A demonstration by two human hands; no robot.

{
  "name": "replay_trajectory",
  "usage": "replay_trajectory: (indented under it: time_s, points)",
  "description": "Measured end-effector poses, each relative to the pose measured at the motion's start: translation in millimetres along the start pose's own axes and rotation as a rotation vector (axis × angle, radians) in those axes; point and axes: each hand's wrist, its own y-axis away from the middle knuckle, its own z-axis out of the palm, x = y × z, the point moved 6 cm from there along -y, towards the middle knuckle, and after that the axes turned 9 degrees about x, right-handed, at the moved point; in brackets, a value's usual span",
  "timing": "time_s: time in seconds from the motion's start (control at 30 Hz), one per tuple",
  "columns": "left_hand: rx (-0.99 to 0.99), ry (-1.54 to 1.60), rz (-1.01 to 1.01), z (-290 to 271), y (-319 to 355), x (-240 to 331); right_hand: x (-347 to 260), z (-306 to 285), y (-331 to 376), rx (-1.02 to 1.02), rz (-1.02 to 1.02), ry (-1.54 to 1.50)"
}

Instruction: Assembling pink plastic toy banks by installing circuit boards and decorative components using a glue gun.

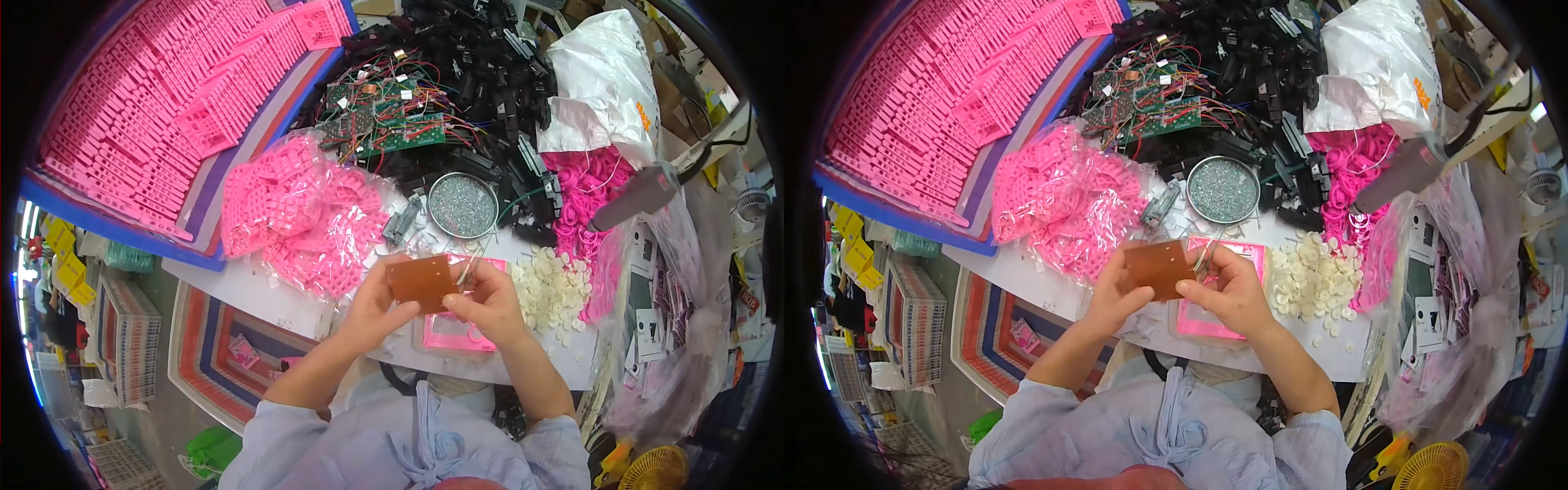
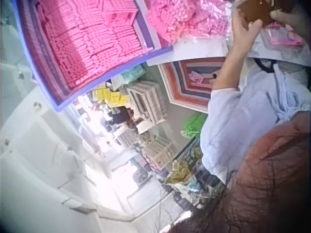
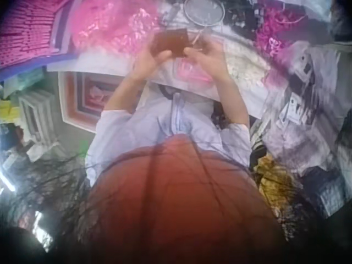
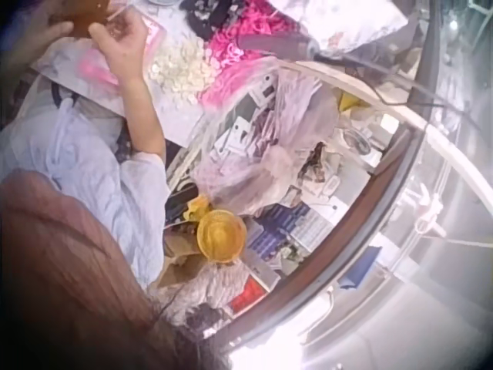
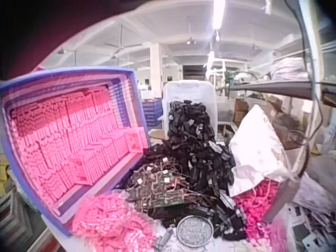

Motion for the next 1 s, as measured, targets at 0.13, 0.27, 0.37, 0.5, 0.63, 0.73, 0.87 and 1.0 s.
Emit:
replay_trajectory:
  time_s: [0.13,0.27,0.37,0.5,0.63,0.73,0.87,1.0]
  points:
    - [-0.139,0.083,-0.293,4.6,2.0,-22.1,5.6,-6.8,2.8,0.081,0.052,-0.063]
    - [0.019,0.16,-0.186,-5.6,-0.3,-29.5,22.8,-13.8,12.3,0.212,0.17,-0.267]
    - [0.056,0.207,-0.179,-9.6,-1.6,-36.7,29.4,-14.0,19.2,0.246,0.168,-0.369]
    - [0.067,0.198,-0.074,-7.8,-0.7,-41.2,28.1,-18.0,15.8,0.295,0.004,-0.368]
    - [0.098,0.159,0.102,5.0,0.2,-23.5,26.6,-15.7,10.0,0.235,0.057,-0.121]
    - [-0.049,0.206,0.058,11.2,0.0,-19.6,26.6,4.5,5.8,0.041,0.199,-0.149]
    - [-0.205,0.304,-0.002,4.4,3.2,-31.3,31.2,-4.5,11.3,0.111,0.266,-0.025]
    - [-0.114,0.2,0.035,-2.9,5.2,-26.0,31.8,-47.2,41.8,0.351,0.207,-0.011]
